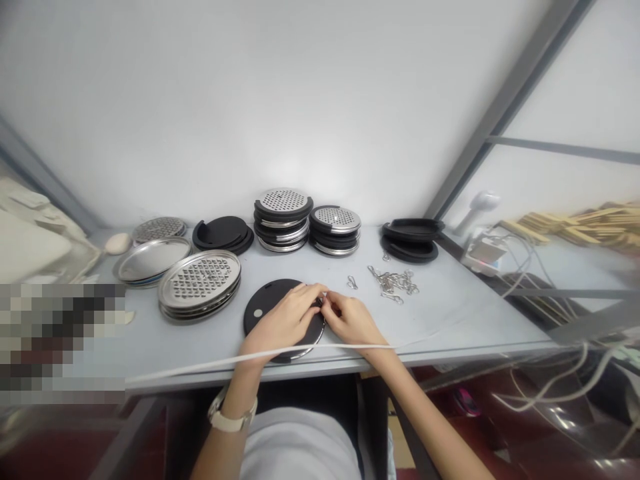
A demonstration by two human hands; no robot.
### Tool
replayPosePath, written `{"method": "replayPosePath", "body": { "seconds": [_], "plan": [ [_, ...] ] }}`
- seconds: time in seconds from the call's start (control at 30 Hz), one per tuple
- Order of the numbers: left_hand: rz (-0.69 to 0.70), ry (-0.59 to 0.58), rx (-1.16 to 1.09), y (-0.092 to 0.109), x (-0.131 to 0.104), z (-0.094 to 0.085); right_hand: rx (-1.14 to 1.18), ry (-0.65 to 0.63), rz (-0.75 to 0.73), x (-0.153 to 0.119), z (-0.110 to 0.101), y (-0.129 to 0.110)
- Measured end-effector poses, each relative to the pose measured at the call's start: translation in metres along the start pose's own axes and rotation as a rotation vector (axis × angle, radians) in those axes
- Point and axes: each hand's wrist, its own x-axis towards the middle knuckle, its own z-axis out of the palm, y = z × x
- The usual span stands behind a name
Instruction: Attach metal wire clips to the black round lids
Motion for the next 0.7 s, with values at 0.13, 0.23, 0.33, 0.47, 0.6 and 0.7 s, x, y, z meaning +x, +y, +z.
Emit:
{"method": "replayPosePath", "body": {
  "seconds": [0.13,0.23,0.33,0.47,0.6,0.7],
  "plan": [
    [0.006,0.002,0.01,0.0001,-0.0004,-0.0004,-0.011,-0.008,0.001,0.0007,0.0,-0.0006],
    [0.006,0.004,0.012,0.0,-0.0006,-0.0007,-0.016,-0.013,0.009,0.0005,-0.0009,-0.0012],
    [0.002,0.002,0.013,0.0002,-0.0007,-0.001,-0.023,-0.018,0.01,-0.0001,-0.0016,-0.0018],
    [0.005,0.004,0.014,0.0008,-0.0006,-0.0009,-0.026,-0.02,0.01,-0.0001,-0.0016,-0.0023],
    [0.014,0.006,0.018,0.0009,-0.0009,-0.0011,-0.027,-0.023,0.015,0.0005,-0.0019,-0.002],
    [0.011,0.004,0.017,0.0007,-0.0011,-0.0014,-0.019,-0.025,0.013,0.0005,-0.0025,-0.0021]
  ]
}}
